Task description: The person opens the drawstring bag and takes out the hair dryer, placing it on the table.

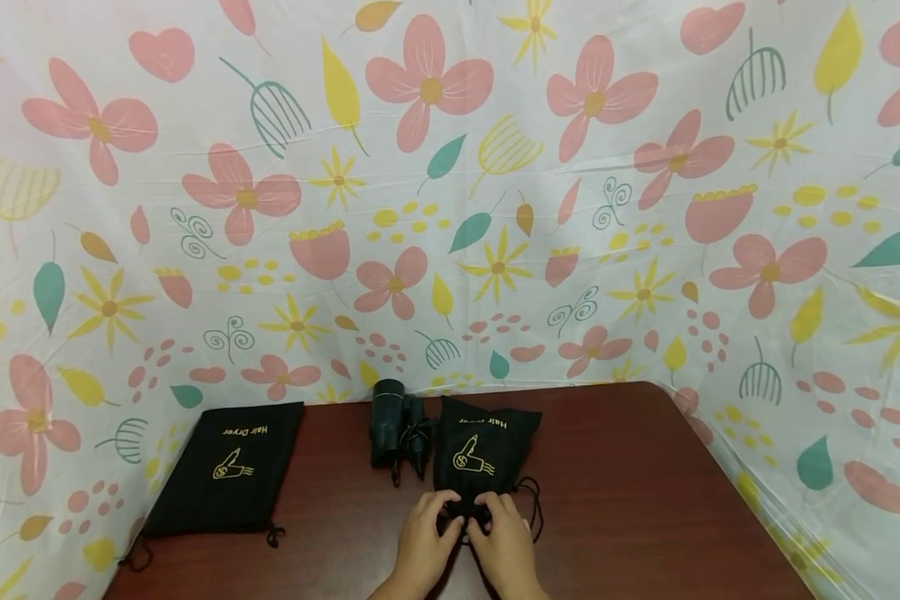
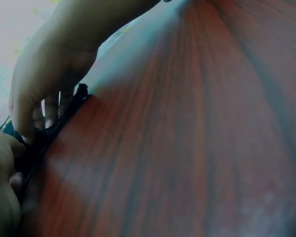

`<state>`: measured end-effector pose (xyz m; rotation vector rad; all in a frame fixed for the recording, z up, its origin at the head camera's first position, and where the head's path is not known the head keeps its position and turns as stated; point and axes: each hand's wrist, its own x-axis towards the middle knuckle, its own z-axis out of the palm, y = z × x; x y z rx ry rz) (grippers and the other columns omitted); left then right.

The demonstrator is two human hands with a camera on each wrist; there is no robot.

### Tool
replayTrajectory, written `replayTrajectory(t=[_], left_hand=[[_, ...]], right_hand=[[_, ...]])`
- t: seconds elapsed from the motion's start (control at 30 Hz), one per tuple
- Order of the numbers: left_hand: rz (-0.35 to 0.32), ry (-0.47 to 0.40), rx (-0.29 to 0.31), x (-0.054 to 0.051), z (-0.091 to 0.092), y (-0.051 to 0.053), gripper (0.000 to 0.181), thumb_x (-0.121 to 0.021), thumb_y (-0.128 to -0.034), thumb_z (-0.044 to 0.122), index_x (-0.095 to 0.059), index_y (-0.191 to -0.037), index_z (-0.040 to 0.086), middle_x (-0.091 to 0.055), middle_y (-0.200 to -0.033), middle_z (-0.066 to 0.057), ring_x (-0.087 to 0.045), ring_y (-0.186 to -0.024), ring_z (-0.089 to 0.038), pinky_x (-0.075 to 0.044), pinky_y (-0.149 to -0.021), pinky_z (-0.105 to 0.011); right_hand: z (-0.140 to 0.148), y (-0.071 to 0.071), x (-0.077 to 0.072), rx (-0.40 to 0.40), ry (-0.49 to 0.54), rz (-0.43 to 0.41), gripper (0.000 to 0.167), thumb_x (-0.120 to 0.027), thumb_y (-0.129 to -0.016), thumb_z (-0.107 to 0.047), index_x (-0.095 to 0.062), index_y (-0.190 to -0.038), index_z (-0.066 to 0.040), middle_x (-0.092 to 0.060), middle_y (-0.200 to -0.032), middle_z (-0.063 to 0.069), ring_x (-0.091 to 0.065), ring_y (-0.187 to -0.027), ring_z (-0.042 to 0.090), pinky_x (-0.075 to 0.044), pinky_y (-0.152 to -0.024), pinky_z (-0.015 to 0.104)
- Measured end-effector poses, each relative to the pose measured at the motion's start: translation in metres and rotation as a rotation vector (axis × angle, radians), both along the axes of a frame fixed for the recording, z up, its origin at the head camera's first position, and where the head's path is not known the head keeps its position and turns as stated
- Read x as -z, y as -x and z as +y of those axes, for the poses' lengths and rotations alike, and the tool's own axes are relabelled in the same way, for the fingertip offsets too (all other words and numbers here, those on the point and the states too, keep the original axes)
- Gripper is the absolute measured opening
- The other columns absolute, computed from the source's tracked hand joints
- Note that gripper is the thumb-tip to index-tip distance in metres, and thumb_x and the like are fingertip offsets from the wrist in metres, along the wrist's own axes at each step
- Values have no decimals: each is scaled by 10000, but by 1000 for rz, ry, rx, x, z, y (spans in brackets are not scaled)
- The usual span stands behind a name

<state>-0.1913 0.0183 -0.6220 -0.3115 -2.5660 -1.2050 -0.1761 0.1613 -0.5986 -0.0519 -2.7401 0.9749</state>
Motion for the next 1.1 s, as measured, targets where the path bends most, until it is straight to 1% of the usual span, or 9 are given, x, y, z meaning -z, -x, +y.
replayTrajectory(t=[0.1,0.23,0.37,0.47,0.6,0.73,0.87,0.93,1.1], left_hand=[[-19,-25,11,0,0,1,298,-802,-847,175,-673,-1089,291,-635,-1005,87,-553,-842,-27,-471,-706,-223],[-30,-46,16,1,0,3,291,-805,-842,166,-670,-1065,295,-636,-1004,97,-546,-826,3,-466,-692,-204],[-32,-62,11,0,1,3,281,-799,-842,158,-653,-1061,257,-624,-988,90,-547,-804,23,-467,-678,-184],[-29,-74,7,-1,1,2,287,-797,-839,146,-633,-1059,230,-607,-965,84,-540,-789,26,-461,-669,-173],[-22,-79,12,-2,2,1,288,-791,-845,135,-621,-1062,217,-595,-954,78,-533,-783,24,-455,-664,-165],[-29,-82,18,-1,2,0,283,-771,-865,129,-605,-1077,213,-582,-969,76,-521,-785,23,-454,-666,-167],[-32,-85,21,0,2,0,275,-751,-883,127,-590,-1092,206,-566,-979,73,-518,-790,11,-454,-670,-178],[-22,-84,21,1,1,0,269,-744,-891,131,-586,-1097,203,-561,-981,72,-517,-792,6,-451,-667,-181],[30,-63,14,2,1,-1,266,-737,-906,150,-572,-1110,196,-550,-982,75,-502,-791,13,-444,-655,-176]], right_hand=[[-2,-1,1,7,3,8,225,-774,-854,-147,-670,-1052,-175,-542,-865,-45,-472,-684,-2,-367,-677,280],[-3,-1,4,19,17,27,231,-781,-852,-127,-666,-1048,-167,-528,-863,-42,-465,-689,0,-357,-689,279],[-3,-1,6,26,39,72,227,-795,-841,-120,-680,-1022,-194,-517,-829,-74,-457,-681,-22,-354,-680,253],[-2,-1,7,20,59,91,222,-799,-839,-130,-683,-1007,-215,-508,-817,-94,-449,-673,-32,-357,-667,234],[-1,0,8,17,105,87,223,-797,-834,-117,-677,-991,-220,-506,-817,-84,-455,-669,-20,-387,-650,213],[0,-1,9,7,157,84,226,-784,-835,-88,-674,-984,-216,-508,-821,-54,-470,-675,10,-413,-621,194],[0,-1,10,3,190,82,231,-779,-839,-75,-667,-975,-224,-505,-824,-40,-478,-690,34,-421,-625,191],[1,0,11,9,196,76,231,-778,-842,-78,-662,-972,-230,-499,-825,-40,-476,-692,38,-418,-628,188],[1,1,14,28,186,97,232,-773,-835,-72,-660,-971,-223,-493,-834,-48,-477,-698,43,-413,-630,189]])
